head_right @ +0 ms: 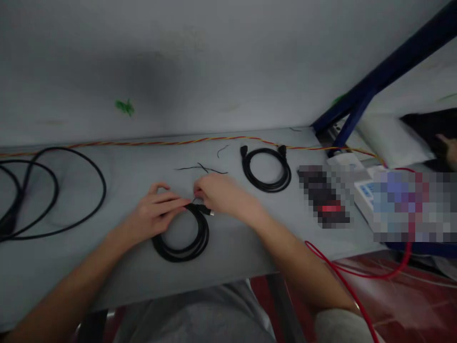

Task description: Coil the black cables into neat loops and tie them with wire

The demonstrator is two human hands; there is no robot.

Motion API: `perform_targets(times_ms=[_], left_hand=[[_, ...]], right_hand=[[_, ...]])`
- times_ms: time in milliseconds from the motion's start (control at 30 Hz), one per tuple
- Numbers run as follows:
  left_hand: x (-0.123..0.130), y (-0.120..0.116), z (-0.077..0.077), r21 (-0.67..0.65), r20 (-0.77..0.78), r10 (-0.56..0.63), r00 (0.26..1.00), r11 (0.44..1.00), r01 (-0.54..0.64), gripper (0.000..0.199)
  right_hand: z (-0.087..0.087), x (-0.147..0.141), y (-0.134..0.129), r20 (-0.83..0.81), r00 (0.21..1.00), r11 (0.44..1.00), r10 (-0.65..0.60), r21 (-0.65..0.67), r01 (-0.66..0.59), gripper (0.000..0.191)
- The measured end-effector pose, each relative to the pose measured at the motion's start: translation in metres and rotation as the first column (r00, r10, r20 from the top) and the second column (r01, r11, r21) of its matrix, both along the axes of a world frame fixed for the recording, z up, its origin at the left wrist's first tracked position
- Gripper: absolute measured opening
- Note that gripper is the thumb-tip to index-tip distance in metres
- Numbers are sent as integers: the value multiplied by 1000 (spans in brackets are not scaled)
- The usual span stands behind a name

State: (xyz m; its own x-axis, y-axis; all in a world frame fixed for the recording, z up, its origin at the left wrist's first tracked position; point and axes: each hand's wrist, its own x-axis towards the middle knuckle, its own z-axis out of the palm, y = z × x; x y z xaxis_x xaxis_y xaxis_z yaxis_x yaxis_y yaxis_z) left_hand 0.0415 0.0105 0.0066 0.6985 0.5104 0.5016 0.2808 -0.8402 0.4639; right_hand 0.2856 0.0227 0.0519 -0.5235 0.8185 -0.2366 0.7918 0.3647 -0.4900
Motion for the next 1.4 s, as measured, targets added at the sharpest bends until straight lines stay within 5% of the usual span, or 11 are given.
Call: perform_targets(times_ms=[233, 533, 800, 1067, 1400], left_hand=[[2, -1, 2, 18, -106, 28, 994, 1000, -26, 27], [2, -4, 4, 233, -209, 130, 969, 969, -80, 20], [-2, -5, -11, 110, -120, 84, 989, 991, -70, 24], [0, -7, 4, 39, -204, 79, 976, 997, -72, 29], [-2, -5, 5, 1, -221, 55, 974, 998, -56, 26]], right_hand=[[-5, -10, 1, -190, 976, 991, 105, -65, -120, 26], [-6, -20, -10, -72, 997, 999, 7, -35, -10, 22], [-5, -15, -16, -175, 984, 998, -46, -53, 37, 22], [-7, -11, -20, -177, 983, 996, -53, 64, 65, 19], [-10, -10, -21, -153, 986, 997, -62, 40, 69, 17]])
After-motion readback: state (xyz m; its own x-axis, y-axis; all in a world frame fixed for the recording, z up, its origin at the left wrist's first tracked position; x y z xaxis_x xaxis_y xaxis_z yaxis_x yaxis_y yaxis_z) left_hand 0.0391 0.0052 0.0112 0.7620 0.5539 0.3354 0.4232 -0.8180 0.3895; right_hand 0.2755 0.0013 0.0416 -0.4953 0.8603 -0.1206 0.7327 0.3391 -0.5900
